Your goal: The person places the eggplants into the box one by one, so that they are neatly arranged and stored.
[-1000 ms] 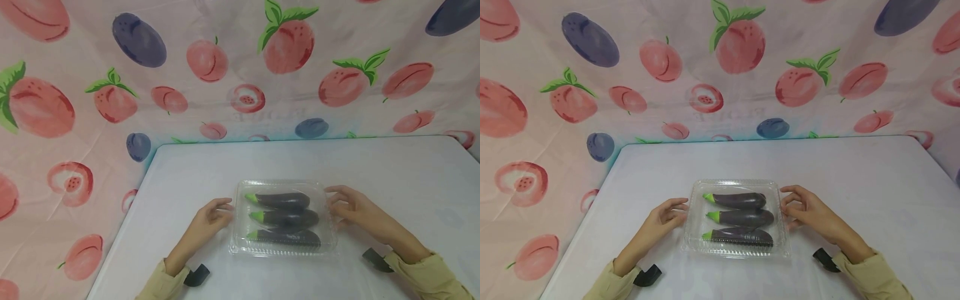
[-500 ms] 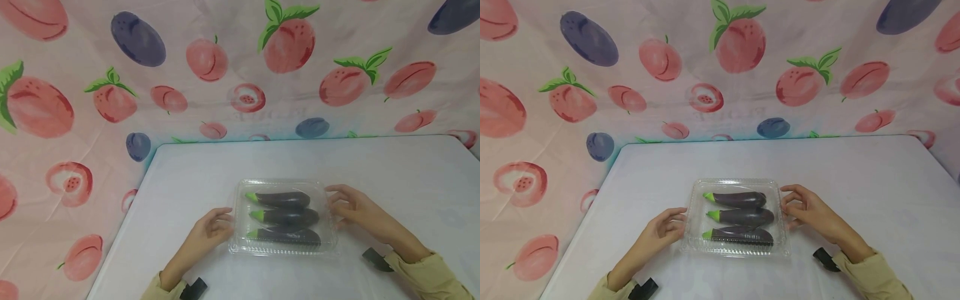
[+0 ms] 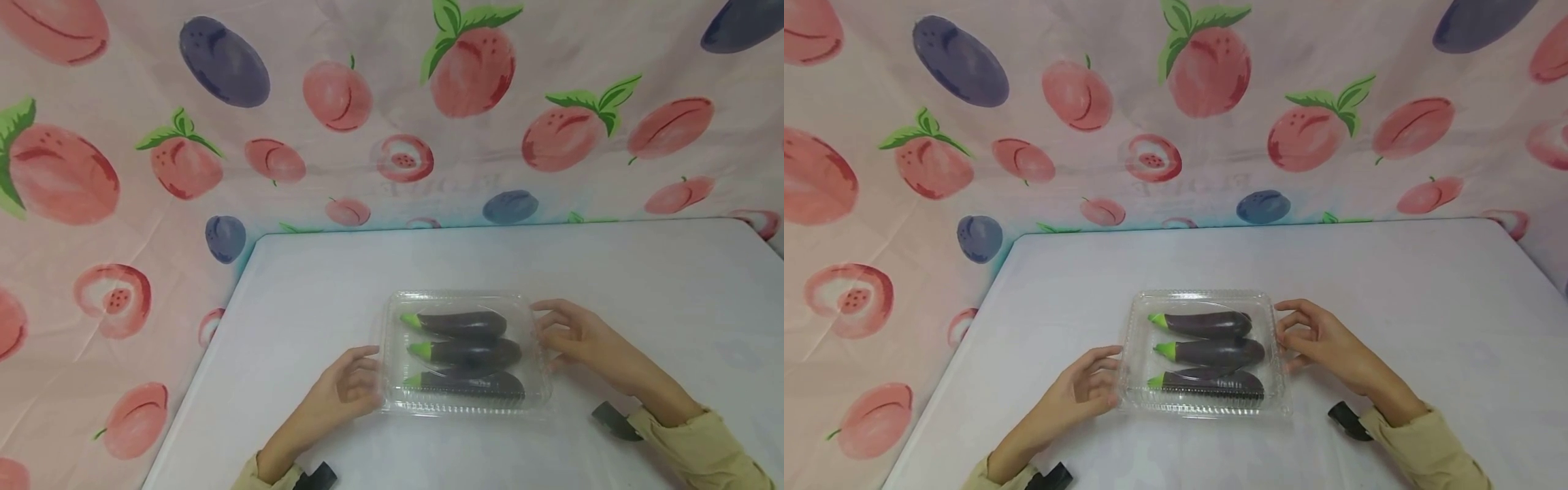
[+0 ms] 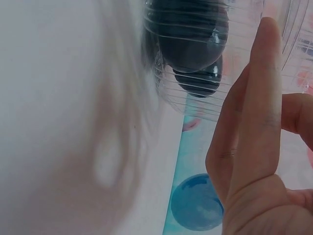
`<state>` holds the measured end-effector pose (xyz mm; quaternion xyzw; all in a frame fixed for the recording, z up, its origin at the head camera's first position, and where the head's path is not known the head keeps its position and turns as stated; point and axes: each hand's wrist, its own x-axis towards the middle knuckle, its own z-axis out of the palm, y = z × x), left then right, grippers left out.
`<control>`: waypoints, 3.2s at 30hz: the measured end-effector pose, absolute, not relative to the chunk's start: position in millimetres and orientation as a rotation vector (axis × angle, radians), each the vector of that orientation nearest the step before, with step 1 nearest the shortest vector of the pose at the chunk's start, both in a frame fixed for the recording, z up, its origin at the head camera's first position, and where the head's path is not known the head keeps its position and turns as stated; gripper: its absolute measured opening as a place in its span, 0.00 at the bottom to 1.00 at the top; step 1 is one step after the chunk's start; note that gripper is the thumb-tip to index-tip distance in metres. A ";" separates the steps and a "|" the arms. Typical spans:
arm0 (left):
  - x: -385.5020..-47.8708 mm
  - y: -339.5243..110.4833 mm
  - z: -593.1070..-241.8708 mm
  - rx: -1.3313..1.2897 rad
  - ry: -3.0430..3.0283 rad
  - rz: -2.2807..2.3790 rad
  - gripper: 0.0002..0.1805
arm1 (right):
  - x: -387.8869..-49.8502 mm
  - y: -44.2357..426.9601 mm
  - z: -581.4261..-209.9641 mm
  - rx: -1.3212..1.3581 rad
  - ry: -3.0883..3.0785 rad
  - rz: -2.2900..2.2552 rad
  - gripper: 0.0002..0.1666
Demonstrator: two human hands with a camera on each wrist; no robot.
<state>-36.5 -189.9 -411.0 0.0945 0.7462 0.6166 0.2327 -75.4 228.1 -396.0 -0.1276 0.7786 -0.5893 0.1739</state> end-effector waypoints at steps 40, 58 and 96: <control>-29.7 -176.3 -407.4 0.085 1.852 1.809 0.20 | -48.7 244.6 -383.3 -0.317 2.107 -1.365 0.33; -29.4 -174.1 -405.8 0.068 1.862 1.814 0.18 | -38.0 243.2 -391.2 -0.261 1.963 -1.388 0.37; -27.2 -170.0 -407.5 0.004 1.893 1.812 0.20 | -36.3 238.2 -395.3 -0.373 1.769 -1.592 0.22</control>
